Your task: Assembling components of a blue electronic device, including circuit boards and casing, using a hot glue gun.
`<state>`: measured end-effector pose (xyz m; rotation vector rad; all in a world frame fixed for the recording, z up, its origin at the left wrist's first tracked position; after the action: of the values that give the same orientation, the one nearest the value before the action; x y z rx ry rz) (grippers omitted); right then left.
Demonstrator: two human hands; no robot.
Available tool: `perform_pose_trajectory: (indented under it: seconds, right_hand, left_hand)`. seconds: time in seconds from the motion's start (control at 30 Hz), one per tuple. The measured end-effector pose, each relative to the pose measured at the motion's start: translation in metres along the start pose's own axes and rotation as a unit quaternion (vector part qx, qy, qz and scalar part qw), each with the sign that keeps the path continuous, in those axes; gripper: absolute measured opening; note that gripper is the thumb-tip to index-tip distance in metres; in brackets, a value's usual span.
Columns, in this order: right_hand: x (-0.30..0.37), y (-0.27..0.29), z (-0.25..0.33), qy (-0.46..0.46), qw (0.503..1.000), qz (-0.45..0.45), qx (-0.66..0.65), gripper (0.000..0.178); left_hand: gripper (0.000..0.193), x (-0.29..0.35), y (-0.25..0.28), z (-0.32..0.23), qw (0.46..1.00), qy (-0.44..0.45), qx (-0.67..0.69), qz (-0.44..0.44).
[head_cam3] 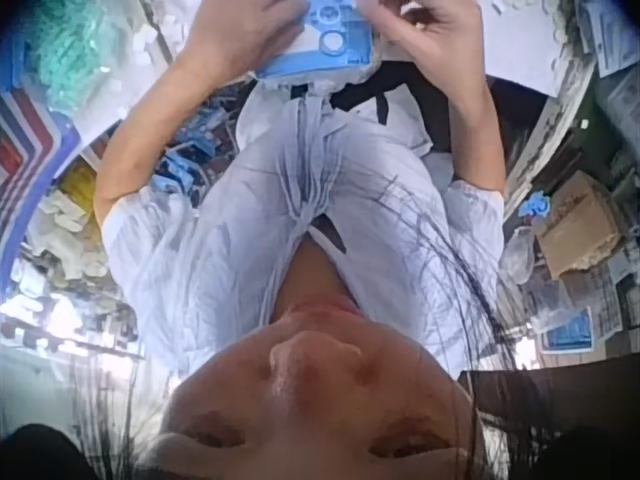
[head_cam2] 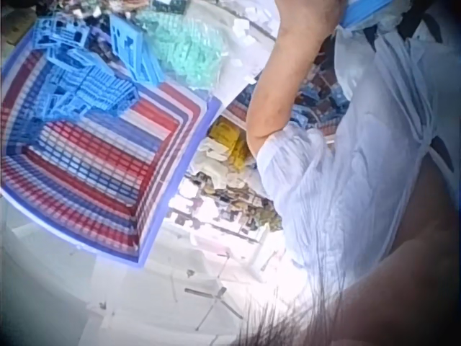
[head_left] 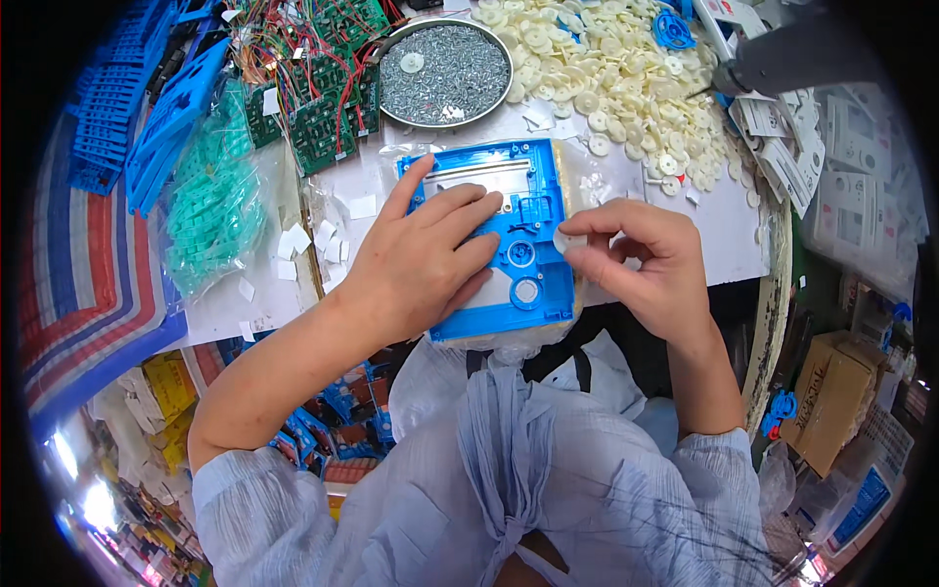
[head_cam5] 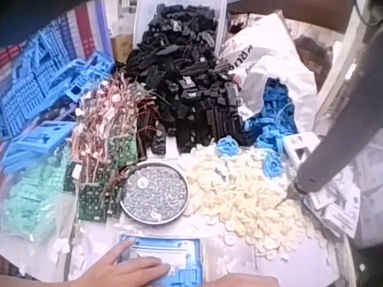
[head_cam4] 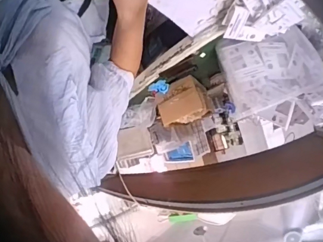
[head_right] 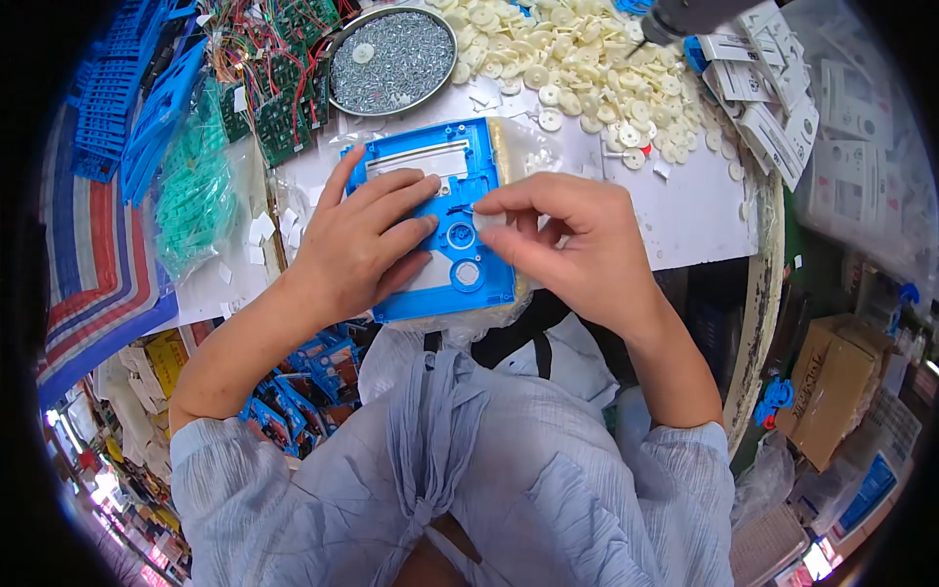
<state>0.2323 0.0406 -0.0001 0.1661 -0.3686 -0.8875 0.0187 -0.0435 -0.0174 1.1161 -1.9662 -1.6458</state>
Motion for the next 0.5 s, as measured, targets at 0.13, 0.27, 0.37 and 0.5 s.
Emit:
perform_pose_trajectory:
  seconds: [0.13,0.27,0.37,0.5]
  right_hand:
    - [0.003,-0.006,-0.003,-0.054,0.998,0.012,-0.009,0.016]
    - [0.008,-0.014,-0.004,0.034,0.999,0.007,0.018,0.016]
    - [0.016,-0.026,0.002,0.079,0.997,0.018,0.011,0.017]
    - [0.021,-0.038,0.007,0.126,0.991,0.005,0.036,0.02]
  left_hand:
    - [0.037,0.003,0.001,-0.003,1.0,0.013,0.0,-0.001]
    - [0.037,0.009,0.014,-0.011,0.994,0.042,0.058,-0.085]
    - [0.019,0.008,0.014,-0.024,0.944,0.129,0.273,-0.134]
    - [0.014,0.014,-0.007,-0.039,0.809,0.229,0.528,-0.121]
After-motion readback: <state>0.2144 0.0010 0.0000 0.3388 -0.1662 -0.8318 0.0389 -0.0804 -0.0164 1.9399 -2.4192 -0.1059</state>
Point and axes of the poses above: each hand's wrist, its own x-axis away from the middle knuckle, its own y-axis out of the back of the hand, z = x × y, the point moved 3 cm from there along -x, towards the middle knuckle, and after that the axes turned 14 degrees about -y, right-handed, at the moved point
